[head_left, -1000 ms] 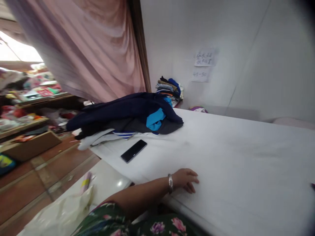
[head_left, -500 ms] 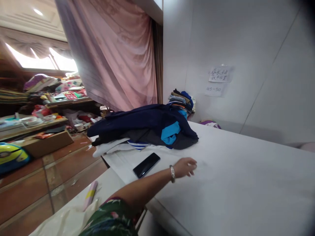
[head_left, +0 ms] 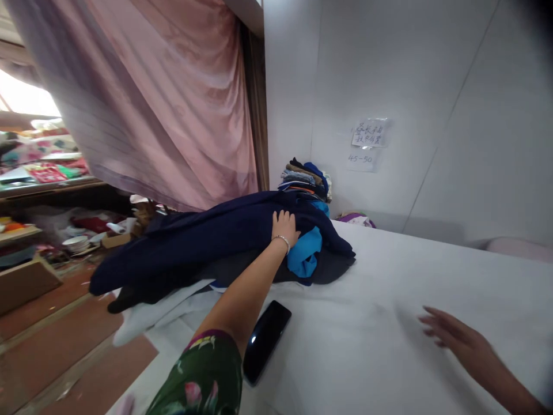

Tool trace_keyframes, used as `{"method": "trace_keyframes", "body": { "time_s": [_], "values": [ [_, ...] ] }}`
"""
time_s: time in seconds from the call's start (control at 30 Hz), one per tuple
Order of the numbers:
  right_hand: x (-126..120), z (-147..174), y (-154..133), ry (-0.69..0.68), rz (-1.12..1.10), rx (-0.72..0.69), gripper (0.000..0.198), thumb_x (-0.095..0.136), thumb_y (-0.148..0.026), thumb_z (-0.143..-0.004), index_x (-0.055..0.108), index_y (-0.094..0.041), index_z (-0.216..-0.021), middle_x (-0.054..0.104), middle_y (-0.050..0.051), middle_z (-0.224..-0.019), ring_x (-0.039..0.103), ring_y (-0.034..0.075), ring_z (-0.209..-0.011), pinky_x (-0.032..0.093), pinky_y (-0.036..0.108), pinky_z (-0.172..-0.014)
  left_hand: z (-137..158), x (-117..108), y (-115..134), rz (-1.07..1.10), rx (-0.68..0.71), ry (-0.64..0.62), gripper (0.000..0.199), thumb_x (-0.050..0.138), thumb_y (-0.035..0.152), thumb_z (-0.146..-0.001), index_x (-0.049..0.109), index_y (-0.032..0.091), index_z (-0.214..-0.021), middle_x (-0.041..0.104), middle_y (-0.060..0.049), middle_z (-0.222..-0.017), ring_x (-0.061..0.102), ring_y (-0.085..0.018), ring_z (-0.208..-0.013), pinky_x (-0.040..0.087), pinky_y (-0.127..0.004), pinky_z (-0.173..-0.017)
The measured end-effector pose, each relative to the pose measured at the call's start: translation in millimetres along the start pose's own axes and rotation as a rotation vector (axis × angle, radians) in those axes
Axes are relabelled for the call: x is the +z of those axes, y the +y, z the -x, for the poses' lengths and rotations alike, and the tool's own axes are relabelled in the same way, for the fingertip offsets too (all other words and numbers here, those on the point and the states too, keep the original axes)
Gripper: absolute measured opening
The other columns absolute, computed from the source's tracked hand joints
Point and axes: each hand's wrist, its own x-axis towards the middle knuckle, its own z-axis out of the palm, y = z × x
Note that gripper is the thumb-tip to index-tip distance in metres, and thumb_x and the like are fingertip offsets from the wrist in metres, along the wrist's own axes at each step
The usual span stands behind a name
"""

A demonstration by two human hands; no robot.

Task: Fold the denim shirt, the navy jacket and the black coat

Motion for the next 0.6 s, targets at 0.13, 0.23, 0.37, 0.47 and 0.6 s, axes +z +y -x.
{"method": "trace_keyframes", "body": {
  "time_s": [0.13,0.23,0.37,0.47,0.6],
  "values": [
    [88.6,-79.7,-44.1,-0.134,0.073,-0.067,0.063,0.062,-0.050,-0.064,0.056,-0.028,-0.123,0.058,0.015,-0.128,0.060,0.033,-0.108,0.050,0.047,-0.084,-1.3,19.4,-11.3,-0.063,0.010,0.003,0.055,0.055,0.039,-0.084,0.051,0.008,-0.130,0.045,-0.019,-0.139,0.028,-0.033,-0.136,0.005,-0.049,-0.114],
    [144.5,-127.6,-70.2,-0.075,0.177,-0.126,0.076,0.064,-0.045,-0.064,0.046,-0.023,-0.135,0.043,0.013,-0.143,0.047,0.033,-0.125,0.043,0.046,-0.098,0.1,23.8,-12.2,-0.041,0.026,0.031,0.053,0.054,0.039,-0.084,0.053,0.008,-0.127,0.047,-0.019,-0.136,0.029,-0.032,-0.134,0.004,-0.049,-0.114],
    [188.7,-161.7,-73.8,-0.003,0.135,0.102,0.103,0.071,-0.046,-0.061,0.024,-0.014,-0.147,0.050,0.020,-0.133,0.054,0.032,-0.116,0.048,0.043,-0.089,1.4,23.3,-11.1,0.019,0.031,0.067,0.050,0.055,0.037,-0.083,0.055,0.006,-0.122,0.050,-0.021,-0.131,0.031,-0.034,-0.132,0.004,-0.049,-0.113],
    [201.1,-169.3,-68.2,-0.006,0.229,0.162,0.095,0.072,-0.041,-0.061,0.032,-0.013,-0.143,0.060,0.020,-0.120,0.059,0.031,-0.108,0.048,0.041,-0.084,4.4,21.7,-11.6,0.068,0.036,0.100,0.041,0.053,0.037,-0.084,0.059,0.008,-0.113,0.055,-0.019,-0.124,0.035,-0.032,-0.129,0.007,-0.049,-0.113],
    [201.2,-170.0,-68.3,-0.068,0.312,0.144,0.035,0.068,-0.026,-0.062,0.068,-0.015,-0.095,0.069,0.013,-0.087,0.064,0.031,-0.091,0.047,0.038,-0.076,7.1,21.8,-14.9,0.130,0.051,0.098,0.029,0.046,0.030,-0.089,0.063,0.013,-0.104,0.059,-0.014,-0.119,0.038,-0.028,-0.127,0.009,-0.044,-0.114]
  ]
}}
